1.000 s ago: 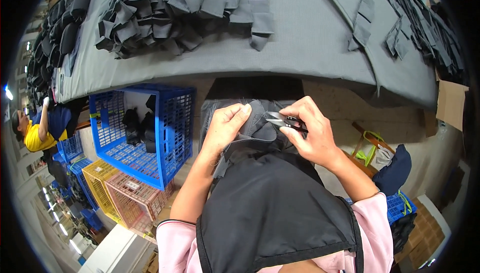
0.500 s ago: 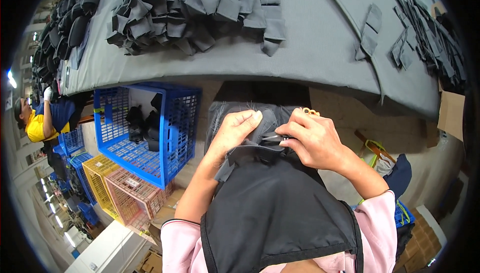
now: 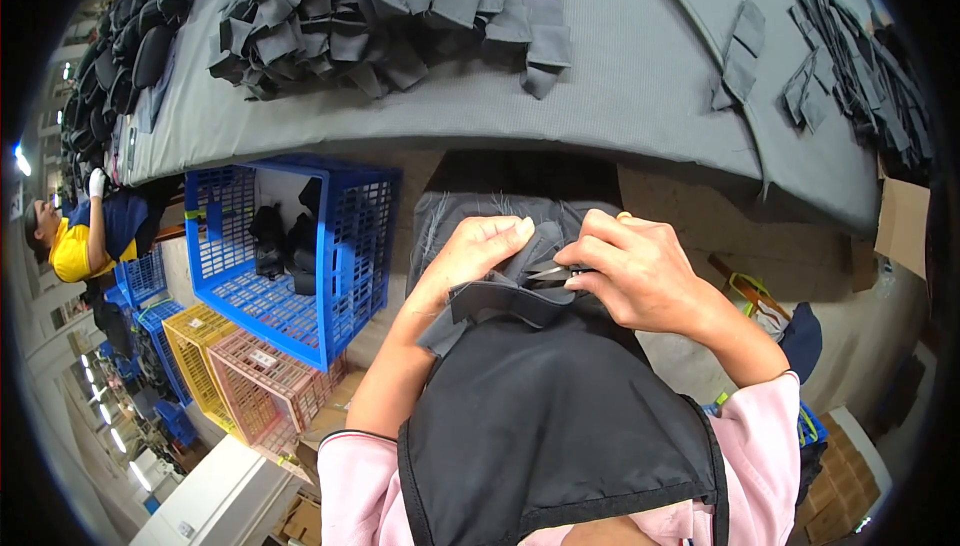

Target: Trimming and cleaning excess material from small black fabric components using scissors in a manufacturing environment.

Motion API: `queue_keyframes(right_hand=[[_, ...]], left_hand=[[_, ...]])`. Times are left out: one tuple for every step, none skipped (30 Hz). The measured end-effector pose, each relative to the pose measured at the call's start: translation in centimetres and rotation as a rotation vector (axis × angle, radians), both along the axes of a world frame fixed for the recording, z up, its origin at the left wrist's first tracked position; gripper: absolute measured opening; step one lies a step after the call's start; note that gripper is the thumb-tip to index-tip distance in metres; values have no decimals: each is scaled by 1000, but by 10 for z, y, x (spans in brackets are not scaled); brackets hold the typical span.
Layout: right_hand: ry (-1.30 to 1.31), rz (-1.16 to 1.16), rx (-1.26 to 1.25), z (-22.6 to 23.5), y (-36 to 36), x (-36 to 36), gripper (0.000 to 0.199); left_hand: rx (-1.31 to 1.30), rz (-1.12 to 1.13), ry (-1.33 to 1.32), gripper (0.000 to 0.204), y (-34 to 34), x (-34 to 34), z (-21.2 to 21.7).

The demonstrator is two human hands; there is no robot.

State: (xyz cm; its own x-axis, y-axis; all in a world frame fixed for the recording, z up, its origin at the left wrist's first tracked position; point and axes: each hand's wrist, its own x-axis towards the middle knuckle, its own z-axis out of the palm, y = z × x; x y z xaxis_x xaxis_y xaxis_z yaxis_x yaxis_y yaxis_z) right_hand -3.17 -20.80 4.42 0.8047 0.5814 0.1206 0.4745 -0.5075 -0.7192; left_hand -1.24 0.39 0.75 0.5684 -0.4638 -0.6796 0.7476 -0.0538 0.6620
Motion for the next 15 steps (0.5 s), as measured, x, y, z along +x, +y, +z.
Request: queue_keyframes(right_hand=[[1,0,0,0,0,0,24],[18,6,-21,0,0,-1,23],[36,10,-43,0,-1,-1,23],[38,9,-43,0,-1,-1,23],[41,6,-42,-1,0,0,23],[43,4,-41,-1,0,0,24],[43,4,-41,-1,1,0,24],[67,-12,-6,-2,1,-1,24],[91,-27,29,-2,2,-1,24],[92,-26,29,-3,2,-1,24],[101,-33,25,-4,2,-2,23],[111,-41,20,-4,2,-2,23],[112,-42,19,-4,3,-3,23],[89,-68,31,-3,5,-3,24],[65,-93,44,-3,6,-3,25]], left_hand=[[6,-26,-22,30,2,0,-3],[7,-26,-21,30,1,-1,-2],[-6,-1,-9,30,-1,-1,0],[-18,23,2,31,-2,-1,1],[-18,22,4,31,-2,-1,3],[1,9,-18,31,-1,0,4],[20,-4,-41,31,-1,1,4],[20,-4,-40,31,-1,0,4],[1,9,-21,31,0,-1,2],[-19,23,-2,31,0,-1,1],[-18,24,-1,31,0,-1,2],[0,5,-23,31,1,-1,3],[17,-14,-45,31,1,0,3],[16,-14,-43,31,1,0,3],[9,-19,-18,31,1,-1,1]])
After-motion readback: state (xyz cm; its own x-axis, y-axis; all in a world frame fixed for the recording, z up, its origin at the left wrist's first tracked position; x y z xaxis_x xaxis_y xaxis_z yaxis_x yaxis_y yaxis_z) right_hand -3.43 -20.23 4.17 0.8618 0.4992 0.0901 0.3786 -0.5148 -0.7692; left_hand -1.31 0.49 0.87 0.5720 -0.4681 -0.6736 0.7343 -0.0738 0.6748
